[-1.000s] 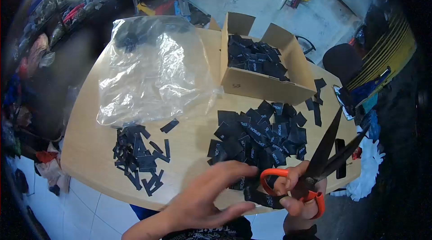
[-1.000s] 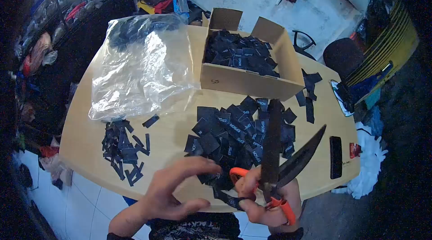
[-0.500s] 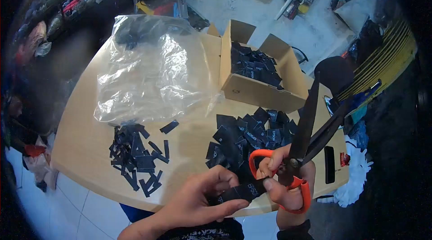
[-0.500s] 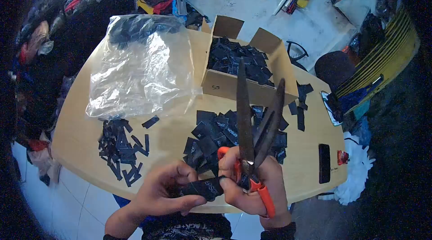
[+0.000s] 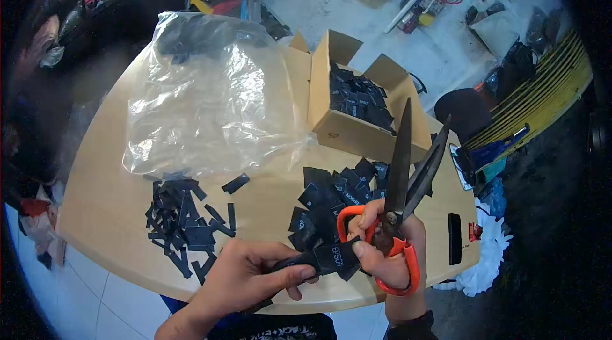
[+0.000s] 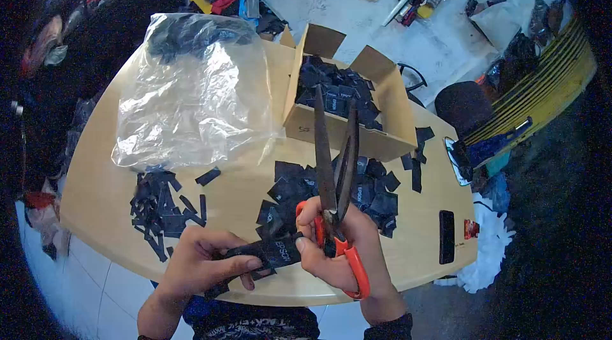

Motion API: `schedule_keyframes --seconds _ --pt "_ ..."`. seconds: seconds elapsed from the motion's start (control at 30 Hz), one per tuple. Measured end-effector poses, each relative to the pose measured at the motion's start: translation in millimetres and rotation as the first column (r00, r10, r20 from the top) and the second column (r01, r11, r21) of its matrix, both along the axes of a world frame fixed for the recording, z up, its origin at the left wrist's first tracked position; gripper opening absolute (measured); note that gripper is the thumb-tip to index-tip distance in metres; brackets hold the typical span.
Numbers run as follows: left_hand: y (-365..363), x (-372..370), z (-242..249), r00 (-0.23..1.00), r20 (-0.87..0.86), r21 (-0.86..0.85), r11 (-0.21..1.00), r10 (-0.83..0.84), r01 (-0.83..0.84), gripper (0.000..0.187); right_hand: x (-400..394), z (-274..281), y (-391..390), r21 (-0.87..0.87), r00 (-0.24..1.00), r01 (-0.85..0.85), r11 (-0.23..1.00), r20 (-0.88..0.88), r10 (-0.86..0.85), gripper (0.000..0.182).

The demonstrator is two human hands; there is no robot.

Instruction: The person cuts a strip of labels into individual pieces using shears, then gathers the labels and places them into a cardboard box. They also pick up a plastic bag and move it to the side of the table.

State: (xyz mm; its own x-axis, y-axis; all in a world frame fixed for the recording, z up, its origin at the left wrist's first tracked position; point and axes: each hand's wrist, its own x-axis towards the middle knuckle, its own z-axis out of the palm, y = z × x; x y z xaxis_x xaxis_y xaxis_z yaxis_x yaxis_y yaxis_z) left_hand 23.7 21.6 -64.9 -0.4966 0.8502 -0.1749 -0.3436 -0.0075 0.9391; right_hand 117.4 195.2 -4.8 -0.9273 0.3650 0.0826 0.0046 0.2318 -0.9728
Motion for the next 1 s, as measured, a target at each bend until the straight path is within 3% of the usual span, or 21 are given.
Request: schedule_keyframes --seconds 0.13,0.2,0.33,0.5,0.57,0.63,0.67,0.83,0.9,0.97,1.0 --pt "-4.7 -6.7 6.1 0.998 0.060 -0.112 0.994 0.011 -0.004 0.016 -8.3 -2.7 -0.8 -0.014 1.000 -0.019 1.000 0.008 0.019 0.024" --pt "-5.7 -7.6 -3.4 0.996 0.052 0.007 0.997 0.074 -0.074 0.018 -13.9 -6.2 0.2 0.053 0.999 -0.043 0.998 -0.031 0.045 0.025" --pt "-10.7 -10.1 -7.3 0.996 0.041 0.040 0.996 0.083 -0.085 0.019 -20.1 -6.9 -1.3 0.068 0.997 -0.061 0.996 -0.032 0.063 0.026" --pt "-16.3 -10.7 -6.5 0.987 -0.013 0.028 0.987 0.160 -0.160 0.019 -21.3 5.0 -10.0 0.023 0.997 -0.047 0.999 0.055 0.046 0.025" --pt "-18.9 -11.1 -6.9 0.977 0.007 0.062 0.975 0.211 -0.211 0.018 -14.5 -4.3 -4.4 -0.054 0.996 -0.085 0.995 0.010 0.086 0.029" --pt "-21.9 -11.6 -5.3 0.963 0.030 0.096 0.958 0.268 -0.270 0.017 -8.0 -5.5 -4.7 -0.069 0.986 -0.138 0.988 0.081 0.144 0.044" --pt "-24.2 -12.6 -1.7 0.956 0.020 0.131 0.947 0.294 -0.294 0.017 -3.8 -3.1 -9.8 -0.082 0.978 -0.126 0.989 0.159 0.138 0.062" --pt "-36.8 -16.9 20.2 0.926 -0.028 0.125 0.921 0.376 -0.369 0.011 9.4 -5.2 -18.1 -0.003 0.935 -0.273 0.962 0.234 0.266 0.063" --pt "-39.8 -17.1 23.6 0.916 -0.038 0.157 0.908 0.399 -0.389 0.010 14.2 0.9 -29.2 0.013 0.895 -0.135 0.991 0.431 0.117 0.083" --pt "-39.3 -15.8 22.6 0.904 -0.015 0.206 0.886 0.428 -0.416 0.013 19.4 4.4 -27.6 -0.040 0.878 -0.188 0.981 0.440 0.186 0.081" --pt "-39.4 -15.1 22.3 0.892 0.014 0.248 0.862 0.452 -0.441 0.016 21.7 14.7 -30.7 -0.173 0.843 -0.137 0.975 0.496 0.206 0.053"
